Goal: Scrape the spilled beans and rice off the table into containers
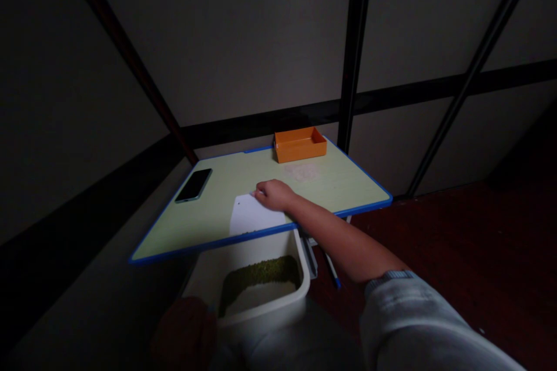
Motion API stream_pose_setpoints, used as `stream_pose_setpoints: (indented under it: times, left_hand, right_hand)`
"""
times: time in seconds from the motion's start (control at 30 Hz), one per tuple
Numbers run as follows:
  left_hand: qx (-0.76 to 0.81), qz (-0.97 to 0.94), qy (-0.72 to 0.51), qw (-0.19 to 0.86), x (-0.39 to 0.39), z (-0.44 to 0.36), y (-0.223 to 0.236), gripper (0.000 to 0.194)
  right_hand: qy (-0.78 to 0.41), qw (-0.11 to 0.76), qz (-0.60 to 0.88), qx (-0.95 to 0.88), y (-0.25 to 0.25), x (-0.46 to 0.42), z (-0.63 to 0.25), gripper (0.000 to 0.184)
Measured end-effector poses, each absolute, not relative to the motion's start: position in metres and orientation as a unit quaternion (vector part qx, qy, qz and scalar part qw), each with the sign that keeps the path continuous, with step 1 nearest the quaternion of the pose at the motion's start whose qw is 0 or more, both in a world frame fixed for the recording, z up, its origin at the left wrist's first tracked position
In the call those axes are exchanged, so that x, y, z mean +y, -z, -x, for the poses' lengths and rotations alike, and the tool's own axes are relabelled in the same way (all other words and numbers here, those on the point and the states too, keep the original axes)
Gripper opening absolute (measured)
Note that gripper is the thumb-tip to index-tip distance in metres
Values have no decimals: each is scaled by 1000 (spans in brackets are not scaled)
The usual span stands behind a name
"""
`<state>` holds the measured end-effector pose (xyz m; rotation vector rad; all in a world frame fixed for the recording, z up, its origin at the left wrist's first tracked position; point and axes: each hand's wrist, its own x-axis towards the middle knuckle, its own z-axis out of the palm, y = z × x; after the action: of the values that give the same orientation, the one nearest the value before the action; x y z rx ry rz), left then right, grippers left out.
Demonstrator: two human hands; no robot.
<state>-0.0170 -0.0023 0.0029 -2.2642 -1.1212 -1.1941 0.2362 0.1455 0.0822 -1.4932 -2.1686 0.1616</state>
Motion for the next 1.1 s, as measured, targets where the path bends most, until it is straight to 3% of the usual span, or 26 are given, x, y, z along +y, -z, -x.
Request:
stream_pose_setpoints:
  times: [0.43,0.63,0.77,0.93,1.1]
  left_hand:
    - [-376,828,375,179,-2,16,-15,19]
    - [-380,817,394,180,-1,15,-10,21]
    - [-379,810,408,184,-1,15,-6,20]
    - [-377,803,422,186,0,18,-1,14]
    - [-374,803,429,177,1,20,3,19]
  right_hand:
    - [-80,261,513,-814,-82,144,-239,31]
    - [-121,362,494,-781,-82,148,-246,33]
    - [-109,425,566,-698,-83,159,-266,35]
    - [-50,334,728,-596,-88,165,-285,35]
    - [-33,266,766,-585,-90,162,-279,39]
